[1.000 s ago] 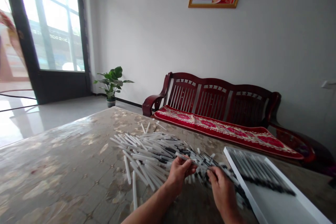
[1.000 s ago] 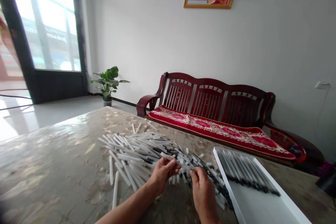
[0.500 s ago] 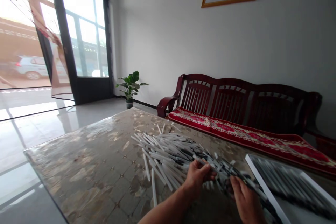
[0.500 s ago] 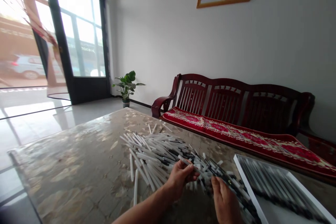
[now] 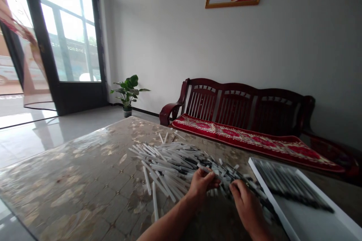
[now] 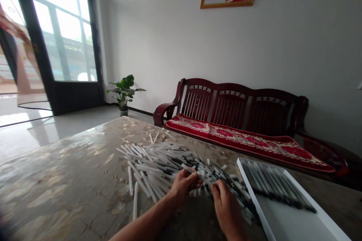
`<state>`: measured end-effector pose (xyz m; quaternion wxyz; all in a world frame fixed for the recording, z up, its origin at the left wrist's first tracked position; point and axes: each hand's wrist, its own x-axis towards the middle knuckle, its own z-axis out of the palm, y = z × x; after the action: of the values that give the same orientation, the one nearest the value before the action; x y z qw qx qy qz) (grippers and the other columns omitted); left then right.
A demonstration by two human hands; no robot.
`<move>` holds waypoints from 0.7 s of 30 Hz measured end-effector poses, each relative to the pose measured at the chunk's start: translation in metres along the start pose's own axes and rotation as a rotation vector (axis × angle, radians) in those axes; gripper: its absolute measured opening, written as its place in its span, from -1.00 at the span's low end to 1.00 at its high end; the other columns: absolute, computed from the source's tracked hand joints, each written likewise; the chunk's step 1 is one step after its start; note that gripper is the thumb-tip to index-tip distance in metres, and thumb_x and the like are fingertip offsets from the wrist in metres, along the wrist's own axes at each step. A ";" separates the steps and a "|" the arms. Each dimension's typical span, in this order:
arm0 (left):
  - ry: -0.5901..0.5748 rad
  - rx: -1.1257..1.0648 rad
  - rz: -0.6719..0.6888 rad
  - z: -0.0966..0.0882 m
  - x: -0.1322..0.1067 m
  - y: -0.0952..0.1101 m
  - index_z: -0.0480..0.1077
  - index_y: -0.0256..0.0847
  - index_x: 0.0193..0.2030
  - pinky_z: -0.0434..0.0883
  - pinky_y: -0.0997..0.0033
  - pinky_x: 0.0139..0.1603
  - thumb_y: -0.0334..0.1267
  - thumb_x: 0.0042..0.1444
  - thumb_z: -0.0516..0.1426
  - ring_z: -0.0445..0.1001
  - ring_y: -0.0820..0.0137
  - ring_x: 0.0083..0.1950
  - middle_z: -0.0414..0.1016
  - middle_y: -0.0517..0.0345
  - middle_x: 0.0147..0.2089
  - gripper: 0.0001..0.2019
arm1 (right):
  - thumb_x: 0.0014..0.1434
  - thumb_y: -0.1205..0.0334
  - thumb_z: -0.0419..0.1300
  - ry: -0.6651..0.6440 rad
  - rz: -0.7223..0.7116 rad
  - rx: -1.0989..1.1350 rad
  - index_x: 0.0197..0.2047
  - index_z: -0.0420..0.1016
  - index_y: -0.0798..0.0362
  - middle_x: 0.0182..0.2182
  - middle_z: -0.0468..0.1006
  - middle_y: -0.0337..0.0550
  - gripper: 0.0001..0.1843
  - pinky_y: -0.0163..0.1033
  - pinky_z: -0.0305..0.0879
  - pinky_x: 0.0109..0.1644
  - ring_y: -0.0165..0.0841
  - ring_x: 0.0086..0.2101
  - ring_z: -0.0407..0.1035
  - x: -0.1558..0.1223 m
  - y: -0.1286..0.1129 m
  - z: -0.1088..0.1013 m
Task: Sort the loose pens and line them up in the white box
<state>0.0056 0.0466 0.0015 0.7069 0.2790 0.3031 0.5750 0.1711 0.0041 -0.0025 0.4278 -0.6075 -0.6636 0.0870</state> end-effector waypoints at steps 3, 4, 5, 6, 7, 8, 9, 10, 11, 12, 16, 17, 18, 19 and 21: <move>-0.016 0.011 -0.011 0.000 0.000 0.000 0.38 -0.27 -0.42 0.44 0.48 -0.46 -0.04 -0.47 0.48 0.55 0.39 -0.49 0.53 0.20 -0.53 -0.47 | 0.29 -0.19 -0.15 -0.023 0.072 0.008 -0.50 0.37 -0.05 -0.59 0.50 -0.17 -0.46 -0.24 0.29 -0.45 -0.26 -0.53 0.43 -0.002 -0.003 0.002; -0.013 0.013 -0.012 0.000 0.000 0.000 0.39 -0.26 -0.42 0.44 0.49 -0.47 -0.04 -0.47 0.48 0.55 0.39 -0.49 0.53 0.20 -0.53 -0.47 | 0.30 -0.19 -0.18 -0.039 0.105 0.029 -0.53 0.34 -0.05 -0.62 0.47 -0.18 -0.43 -0.24 0.28 -0.47 -0.27 -0.56 0.41 -0.002 -0.004 0.002; -0.010 0.014 -0.012 -0.001 -0.001 0.000 0.39 -0.26 -0.42 0.44 0.49 -0.46 -0.05 -0.47 0.48 0.54 0.40 -0.49 0.53 0.20 -0.54 -0.48 | 0.31 -0.19 -0.19 -0.053 0.121 0.052 -0.53 0.34 -0.05 -0.62 0.47 -0.18 -0.43 -0.25 0.28 -0.47 -0.27 -0.55 0.41 -0.002 -0.004 0.002; -0.002 0.013 -0.010 -0.001 -0.001 0.000 0.39 -0.26 -0.42 0.45 0.49 -0.45 -0.05 -0.47 0.48 0.54 0.42 -0.50 0.52 0.21 -0.55 -0.48 | 0.31 -0.18 -0.18 -0.061 0.118 0.069 -0.50 0.35 -0.05 -0.58 0.49 -0.17 -0.45 -0.25 0.30 -0.44 -0.27 -0.52 0.43 -0.002 -0.005 0.001; -0.001 0.014 -0.009 -0.001 -0.001 0.001 0.39 -0.26 -0.43 0.45 0.49 -0.44 -0.05 -0.47 0.48 0.53 0.43 -0.50 0.51 0.22 -0.55 -0.48 | 0.30 -0.18 -0.14 -0.058 0.098 0.077 -0.46 0.38 -0.04 -0.52 0.53 -0.16 -0.48 -0.25 0.31 -0.40 -0.27 -0.47 0.45 -0.002 -0.007 0.000; -0.002 0.015 -0.008 -0.001 -0.001 0.001 0.39 -0.27 -0.43 0.46 0.49 -0.43 -0.05 -0.47 0.48 0.53 0.44 -0.50 0.51 0.23 -0.55 -0.48 | 0.28 -0.18 -0.09 -0.043 0.069 0.078 -0.41 0.40 -0.04 -0.46 0.55 -0.14 -0.52 -0.25 0.33 -0.35 -0.26 -0.41 0.46 -0.002 -0.008 0.000; -0.004 0.018 -0.008 -0.002 -0.001 0.002 0.39 -0.27 -0.43 0.47 0.49 -0.42 -0.04 -0.47 0.48 0.53 0.44 -0.50 0.50 0.24 -0.55 -0.49 | 0.26 -0.19 -0.05 -0.027 0.045 0.081 -0.37 0.42 -0.03 -0.43 0.57 -0.13 -0.55 -0.25 0.33 -0.32 -0.25 -0.38 0.46 -0.002 -0.010 -0.001; -0.009 0.024 -0.010 -0.002 -0.001 0.002 0.40 -0.27 -0.44 0.47 0.49 -0.42 -0.04 -0.46 0.48 0.53 0.45 -0.50 0.50 0.24 -0.55 -0.49 | 0.23 -0.20 -0.02 -0.021 0.038 0.093 -0.37 0.41 -0.03 -0.43 0.56 -0.14 -0.55 -0.25 0.32 -0.32 -0.25 -0.38 0.45 -0.002 -0.012 -0.001; -0.016 0.032 -0.011 -0.002 -0.002 0.002 0.40 -0.27 -0.44 0.47 0.49 -0.42 -0.04 -0.45 0.48 0.53 0.45 -0.50 0.50 0.24 -0.55 -0.49 | 0.22 -0.23 -0.02 -0.029 0.060 0.122 -0.41 0.40 -0.04 -0.48 0.53 -0.15 -0.54 -0.25 0.31 -0.36 -0.25 -0.42 0.43 -0.002 -0.013 -0.001; -0.025 0.042 -0.012 -0.002 -0.002 0.002 0.40 -0.27 -0.43 0.47 0.49 -0.42 -0.04 -0.43 0.48 0.53 0.45 -0.50 0.50 0.24 -0.54 -0.50 | 0.21 -0.26 -0.03 -0.049 0.115 0.171 -0.46 0.37 -0.04 -0.55 0.49 -0.17 -0.50 -0.26 0.29 -0.42 -0.27 -0.48 0.40 -0.003 -0.015 0.000; -0.076 0.096 0.011 -0.002 -0.003 0.003 0.41 -0.28 -0.41 0.48 0.48 -0.41 -0.05 -0.35 0.46 0.54 0.43 -0.49 0.53 0.19 -0.52 -0.54 | 0.12 -0.40 -0.05 -0.162 0.462 0.457 -0.62 0.23 -0.04 -0.74 0.26 -0.29 -0.38 -0.32 0.10 -0.66 -0.41 -0.71 0.19 -0.004 -0.021 0.007; -0.089 0.106 0.021 -0.002 -0.003 0.004 0.41 -0.28 -0.40 0.48 0.48 -0.41 -0.05 -0.33 0.46 0.54 0.42 -0.48 0.54 0.18 -0.51 -0.54 | 0.09 -0.42 -0.03 -0.176 0.527 0.517 -0.64 0.21 -0.03 -0.76 0.23 -0.32 -0.36 -0.35 0.04 -0.69 -0.45 -0.74 0.14 -0.004 -0.023 0.008; -0.101 0.115 0.032 -0.003 -0.003 0.004 0.41 -0.27 -0.39 0.48 0.47 -0.41 -0.05 -0.32 0.45 0.55 0.41 -0.48 0.54 0.17 -0.51 -0.55 | 0.06 -0.44 -0.02 -0.191 0.572 0.569 -0.65 0.20 -0.02 -0.78 0.20 -0.35 -0.36 -0.37 -0.03 -0.71 -0.48 -0.76 0.10 -0.004 -0.024 0.009; -0.111 0.120 0.044 -0.004 -0.002 0.005 0.41 -0.27 -0.39 0.48 0.47 -0.41 -0.05 -0.31 0.45 0.55 0.40 -0.47 0.55 0.17 -0.51 -0.55 | 0.04 -0.44 0.00 -0.213 0.602 0.618 -0.65 0.19 -0.02 -0.79 0.17 -0.37 -0.35 -0.39 -0.09 -0.73 -0.51 -0.78 0.05 -0.004 -0.025 0.009; -0.133 0.132 0.065 -0.006 -0.001 0.006 0.41 -0.26 -0.37 0.48 0.46 -0.41 -0.04 -0.31 0.45 0.55 0.39 -0.46 0.55 0.17 -0.49 -0.54 | 0.01 -0.45 0.02 -0.301 0.639 0.712 -0.64 0.17 -0.02 -0.81 0.14 -0.41 -0.36 -0.41 -0.20 -0.74 -0.55 -0.81 -0.02 -0.004 -0.025 0.008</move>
<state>-0.0027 0.0473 0.0017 0.6863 0.3724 0.2836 0.5567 0.1468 -0.0026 0.0069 0.4599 -0.5774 -0.4277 0.5217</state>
